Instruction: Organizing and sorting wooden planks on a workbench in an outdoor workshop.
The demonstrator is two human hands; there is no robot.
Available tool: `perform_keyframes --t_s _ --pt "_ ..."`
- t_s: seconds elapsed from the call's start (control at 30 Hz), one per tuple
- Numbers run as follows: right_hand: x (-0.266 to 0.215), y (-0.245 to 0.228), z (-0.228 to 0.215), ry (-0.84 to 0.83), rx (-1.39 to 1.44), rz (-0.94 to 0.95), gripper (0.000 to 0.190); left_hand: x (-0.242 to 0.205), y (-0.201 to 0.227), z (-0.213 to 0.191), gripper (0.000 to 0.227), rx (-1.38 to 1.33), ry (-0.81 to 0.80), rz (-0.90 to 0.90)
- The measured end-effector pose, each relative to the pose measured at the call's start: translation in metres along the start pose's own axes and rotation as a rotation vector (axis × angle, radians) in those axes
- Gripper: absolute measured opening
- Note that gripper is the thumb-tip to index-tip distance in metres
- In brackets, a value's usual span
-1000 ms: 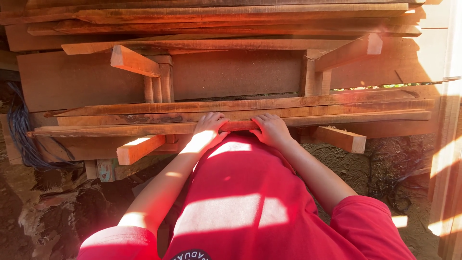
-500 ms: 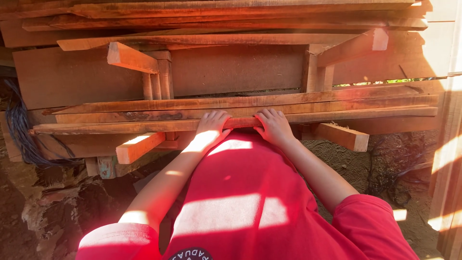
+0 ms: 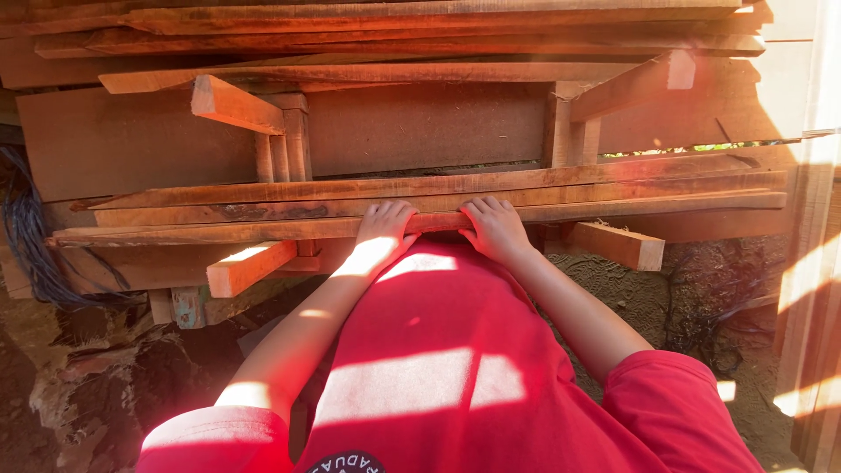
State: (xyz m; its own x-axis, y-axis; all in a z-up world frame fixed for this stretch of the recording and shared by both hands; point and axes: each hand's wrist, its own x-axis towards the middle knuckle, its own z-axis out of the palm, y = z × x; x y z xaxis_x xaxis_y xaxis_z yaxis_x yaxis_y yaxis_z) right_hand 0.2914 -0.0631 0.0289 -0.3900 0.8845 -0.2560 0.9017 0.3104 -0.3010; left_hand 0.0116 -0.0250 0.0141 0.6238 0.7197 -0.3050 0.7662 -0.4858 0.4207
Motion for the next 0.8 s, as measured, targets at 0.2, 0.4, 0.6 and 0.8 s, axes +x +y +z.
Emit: perform_keyframes --t_s 0.2,0.4,0.6,0.8 --pt "-0.004 -0.002 0.005 0.066 -0.053 -0.023 0.045 -0.003 0.005 -0.012 0.053 -0.017 0.018 0.013" --pt "-0.003 -0.004 0.0 0.081 -0.036 -0.047 0.048 0.0 0.006 -0.005 0.054 0.01 0.009 -0.025" --pt "-0.002 -0.001 0.002 0.188 -0.039 -0.092 0.045 -0.002 0.002 -0.005 0.054 0.008 -0.007 0.005" --pt "-0.003 0.006 0.008 0.126 0.079 -0.054 0.044 0.0 -0.003 -0.002 0.053 -0.061 -0.051 -0.018"
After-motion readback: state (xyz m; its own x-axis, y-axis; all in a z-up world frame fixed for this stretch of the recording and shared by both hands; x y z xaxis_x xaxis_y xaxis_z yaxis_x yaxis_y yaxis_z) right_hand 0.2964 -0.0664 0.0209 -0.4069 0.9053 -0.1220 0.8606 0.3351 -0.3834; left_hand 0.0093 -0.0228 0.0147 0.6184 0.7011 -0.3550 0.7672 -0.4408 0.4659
